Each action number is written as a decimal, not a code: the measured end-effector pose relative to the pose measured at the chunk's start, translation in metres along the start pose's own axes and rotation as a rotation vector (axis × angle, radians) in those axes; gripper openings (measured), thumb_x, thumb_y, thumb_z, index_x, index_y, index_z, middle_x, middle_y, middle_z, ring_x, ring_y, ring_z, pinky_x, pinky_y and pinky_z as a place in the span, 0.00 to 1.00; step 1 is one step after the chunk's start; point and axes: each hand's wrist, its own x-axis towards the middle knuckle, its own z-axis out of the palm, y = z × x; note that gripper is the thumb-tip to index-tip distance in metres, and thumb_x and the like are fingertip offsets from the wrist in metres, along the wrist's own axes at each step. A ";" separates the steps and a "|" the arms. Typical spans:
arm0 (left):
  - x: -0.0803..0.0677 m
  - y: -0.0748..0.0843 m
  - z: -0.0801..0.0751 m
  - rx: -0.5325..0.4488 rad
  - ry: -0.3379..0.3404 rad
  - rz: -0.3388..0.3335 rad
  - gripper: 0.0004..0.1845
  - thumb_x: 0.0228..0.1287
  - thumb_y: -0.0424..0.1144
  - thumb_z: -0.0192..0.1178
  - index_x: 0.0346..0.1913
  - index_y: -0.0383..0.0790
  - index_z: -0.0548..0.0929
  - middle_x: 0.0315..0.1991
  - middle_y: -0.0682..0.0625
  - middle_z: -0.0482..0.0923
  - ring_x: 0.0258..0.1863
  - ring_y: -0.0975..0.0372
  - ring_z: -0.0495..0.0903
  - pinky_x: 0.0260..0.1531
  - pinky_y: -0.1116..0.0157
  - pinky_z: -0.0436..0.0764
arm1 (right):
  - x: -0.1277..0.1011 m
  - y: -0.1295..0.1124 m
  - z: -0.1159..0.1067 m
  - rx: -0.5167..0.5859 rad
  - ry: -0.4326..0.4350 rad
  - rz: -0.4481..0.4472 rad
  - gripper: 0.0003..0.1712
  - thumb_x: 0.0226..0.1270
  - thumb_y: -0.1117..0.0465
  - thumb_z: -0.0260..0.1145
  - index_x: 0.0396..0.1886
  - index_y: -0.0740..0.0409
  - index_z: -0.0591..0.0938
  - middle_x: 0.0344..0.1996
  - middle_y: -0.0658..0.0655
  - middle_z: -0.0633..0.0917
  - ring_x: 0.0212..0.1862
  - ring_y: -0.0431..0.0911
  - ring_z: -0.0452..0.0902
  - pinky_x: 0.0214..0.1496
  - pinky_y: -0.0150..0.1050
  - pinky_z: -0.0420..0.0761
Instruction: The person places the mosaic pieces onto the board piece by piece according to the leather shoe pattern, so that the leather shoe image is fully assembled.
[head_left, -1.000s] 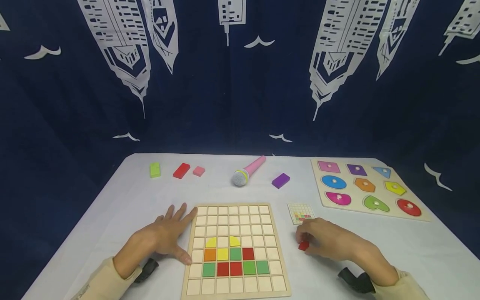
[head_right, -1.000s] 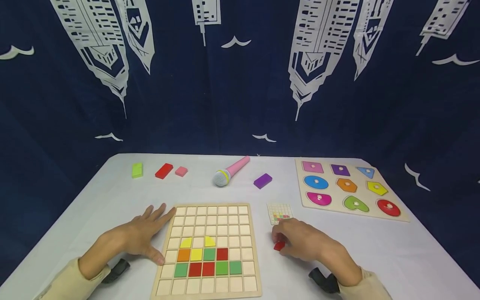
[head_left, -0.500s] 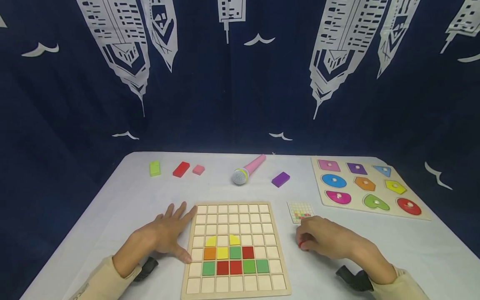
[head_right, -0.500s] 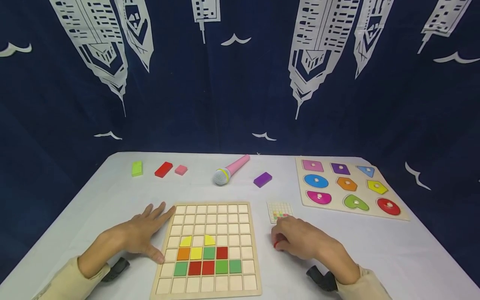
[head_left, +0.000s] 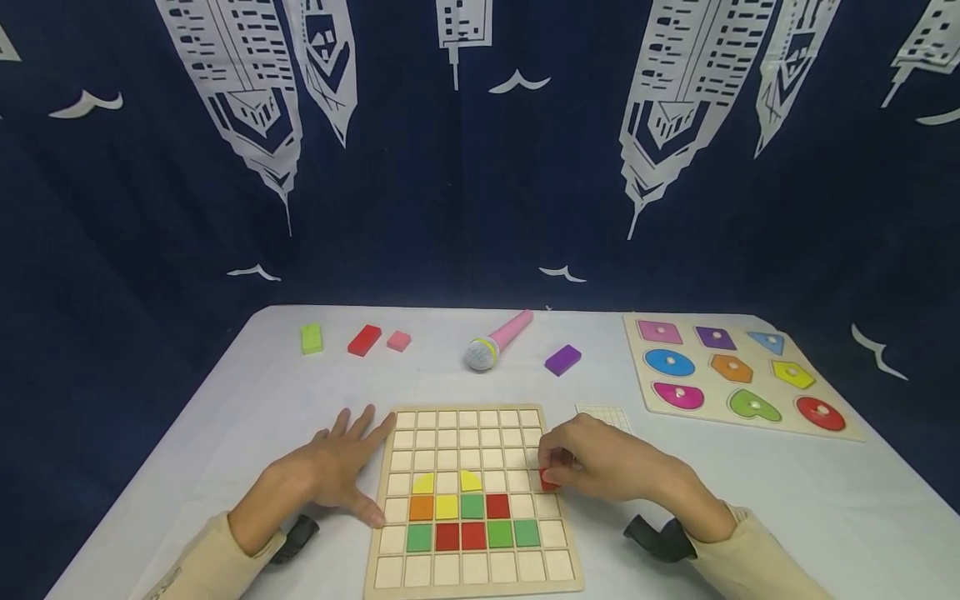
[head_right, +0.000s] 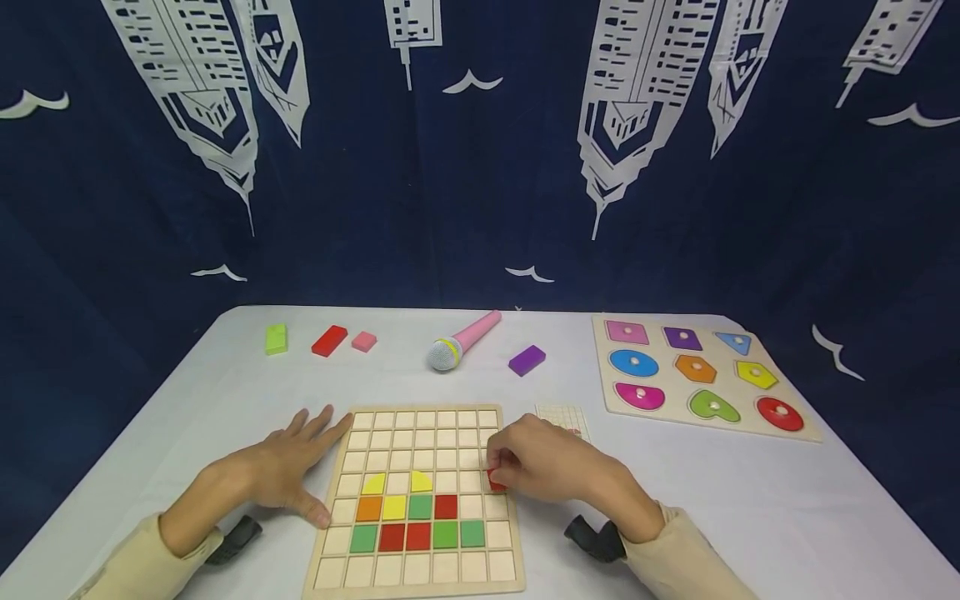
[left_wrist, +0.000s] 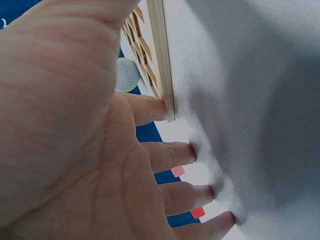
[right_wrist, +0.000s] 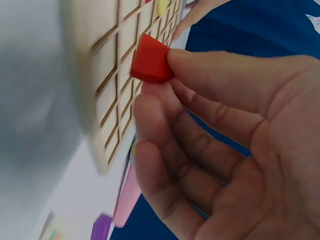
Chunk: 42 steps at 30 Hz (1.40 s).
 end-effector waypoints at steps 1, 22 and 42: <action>0.000 0.000 0.000 -0.003 -0.003 -0.003 0.74 0.28 0.63 0.80 0.80 0.43 0.52 0.80 0.32 0.43 0.77 0.31 0.40 0.70 0.31 0.51 | 0.003 -0.001 0.002 0.032 -0.002 -0.002 0.09 0.65 0.64 0.70 0.28 0.46 0.82 0.21 0.38 0.76 0.25 0.31 0.68 0.27 0.26 0.71; 0.000 -0.001 -0.001 -0.011 0.006 -0.008 0.74 0.26 0.62 0.81 0.80 0.42 0.53 0.80 0.32 0.43 0.77 0.31 0.39 0.70 0.31 0.52 | 0.020 -0.012 0.030 0.131 0.009 0.040 0.07 0.59 0.69 0.72 0.28 0.52 0.87 0.19 0.39 0.80 0.23 0.29 0.72 0.30 0.27 0.76; -0.001 0.000 0.000 0.002 0.010 0.008 0.74 0.26 0.63 0.81 0.80 0.41 0.53 0.79 0.31 0.44 0.76 0.29 0.41 0.69 0.30 0.53 | 0.015 -0.014 0.032 0.175 -0.011 0.057 0.11 0.56 0.73 0.71 0.29 0.52 0.88 0.21 0.41 0.84 0.25 0.31 0.76 0.31 0.28 0.80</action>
